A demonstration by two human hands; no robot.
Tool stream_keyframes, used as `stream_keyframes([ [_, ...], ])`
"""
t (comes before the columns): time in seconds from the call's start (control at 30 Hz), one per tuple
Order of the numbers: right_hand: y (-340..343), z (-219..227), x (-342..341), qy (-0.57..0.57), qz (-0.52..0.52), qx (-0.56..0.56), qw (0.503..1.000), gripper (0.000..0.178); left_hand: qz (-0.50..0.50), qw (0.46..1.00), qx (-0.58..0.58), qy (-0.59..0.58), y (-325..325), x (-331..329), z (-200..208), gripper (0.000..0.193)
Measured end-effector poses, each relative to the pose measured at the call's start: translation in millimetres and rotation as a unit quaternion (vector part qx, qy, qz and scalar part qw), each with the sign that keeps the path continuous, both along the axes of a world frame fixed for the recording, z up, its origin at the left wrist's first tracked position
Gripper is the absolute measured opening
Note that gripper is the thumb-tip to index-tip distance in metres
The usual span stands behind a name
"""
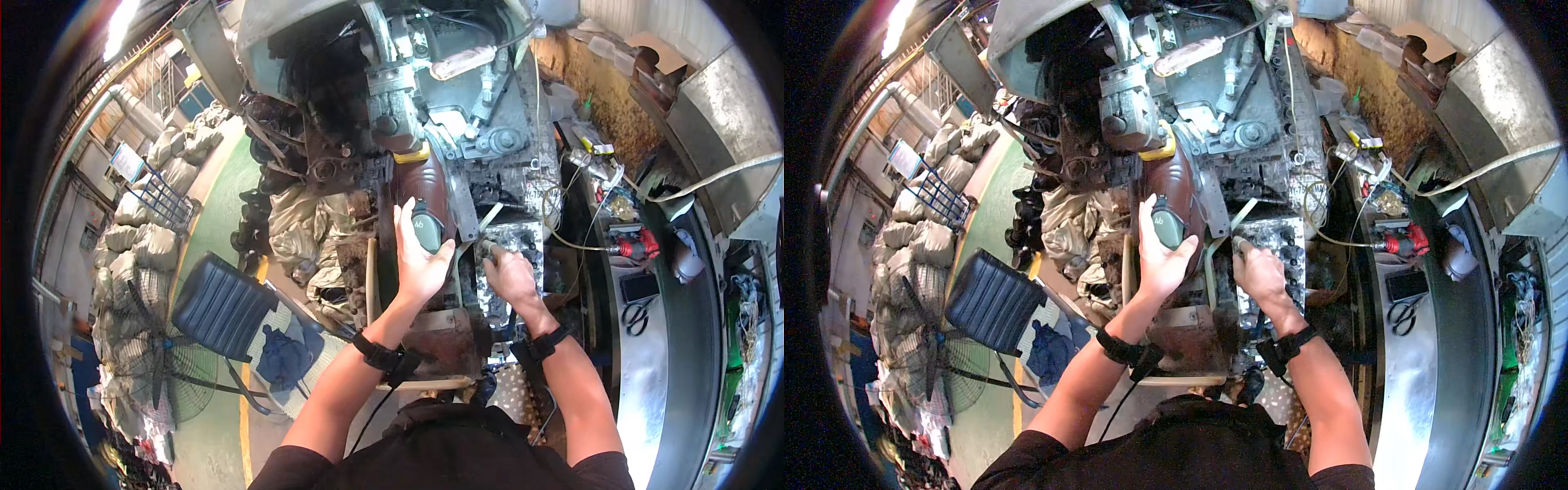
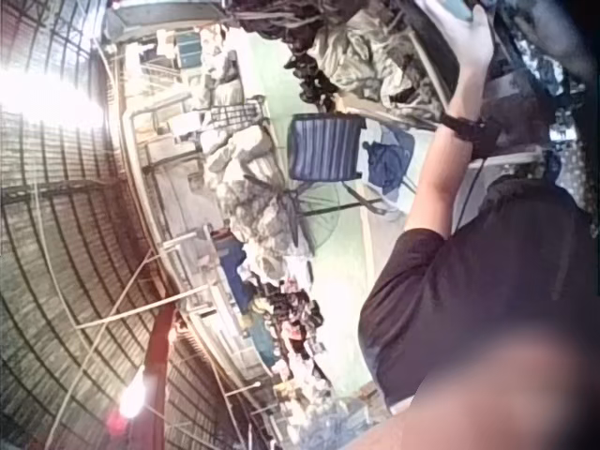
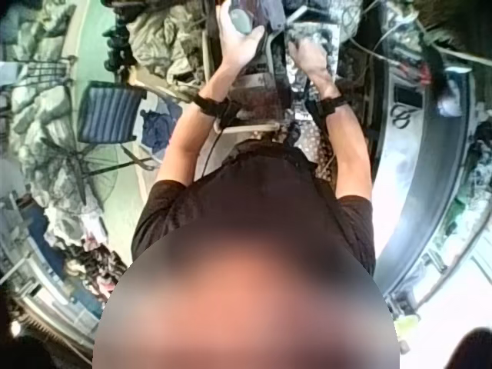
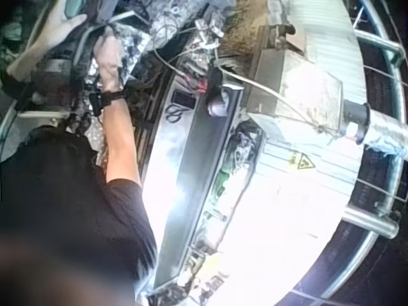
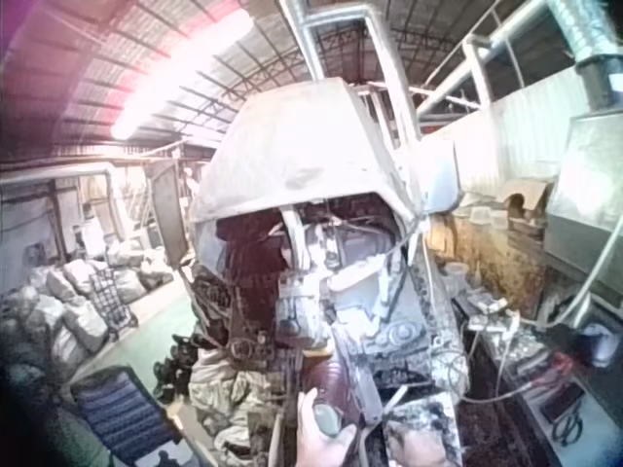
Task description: Manually position shoe uppers on shoe lasts and use an industrial lasting machine to bond and shape the footwear.
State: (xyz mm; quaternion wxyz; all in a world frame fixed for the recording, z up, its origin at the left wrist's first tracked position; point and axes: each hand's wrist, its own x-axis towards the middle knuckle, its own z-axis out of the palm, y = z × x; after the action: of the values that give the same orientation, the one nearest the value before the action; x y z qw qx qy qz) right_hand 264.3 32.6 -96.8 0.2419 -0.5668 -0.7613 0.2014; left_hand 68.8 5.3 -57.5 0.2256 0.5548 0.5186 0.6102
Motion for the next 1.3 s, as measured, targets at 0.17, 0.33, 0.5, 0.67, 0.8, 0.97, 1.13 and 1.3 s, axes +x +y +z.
stream_keyframes([
  [0.17,1.4,-2.0,-0.3,-0.002,-0.01,0.004,1.0,0.035,0.016,0.998,0.037,0.043,-1.6,1.4,0.0,0.091],
  [0.33,1.4,-4.8,-1.2,0.002,-0.022,0.011,1.0,0.033,0.031,0.997,0.042,0.065,-2.6,1.5,2.9,0.091],
  [0.5,1.9,-7.6,-1.5,-0.012,-0.032,0.037,0.999,0.033,0.031,0.997,0.035,0.066,-2.0,1.0,2.5,0.091],
  [0.67,2.3,-6.9,-0.1,0.0,-0.018,-0.017,1.0,0.038,0.027,0.997,0.044,0.062,-0.7,0.8,0.2,0.09],
  [0.8,1.2,-4.9,0.2,0.002,-0.013,0.0,1.0,0.037,0.024,0.997,0.043,0.054,-0.9,0.2,0.4,0.09],
  [0.97,0.9,-5.6,-0.5,0.004,-0.018,0.003,1.0,0.035,0.034,0.996,0.049,0.073,-2.0,0.2,-0.2,0.09],
  [1.13,1.7,-5.0,-0.2,0.002,-0.019,0.006,1.0,0.034,0.027,0.998,0.041,0.047,-1.2,0.4,-0.1,0.09],
  [1.3,-0.1,-2.4,-1.0,0.013,-0.023,0.032,0.999,0.03,0.03,0.997,0.049,0.05,-2.8,0.0,4.1,0.09],
])
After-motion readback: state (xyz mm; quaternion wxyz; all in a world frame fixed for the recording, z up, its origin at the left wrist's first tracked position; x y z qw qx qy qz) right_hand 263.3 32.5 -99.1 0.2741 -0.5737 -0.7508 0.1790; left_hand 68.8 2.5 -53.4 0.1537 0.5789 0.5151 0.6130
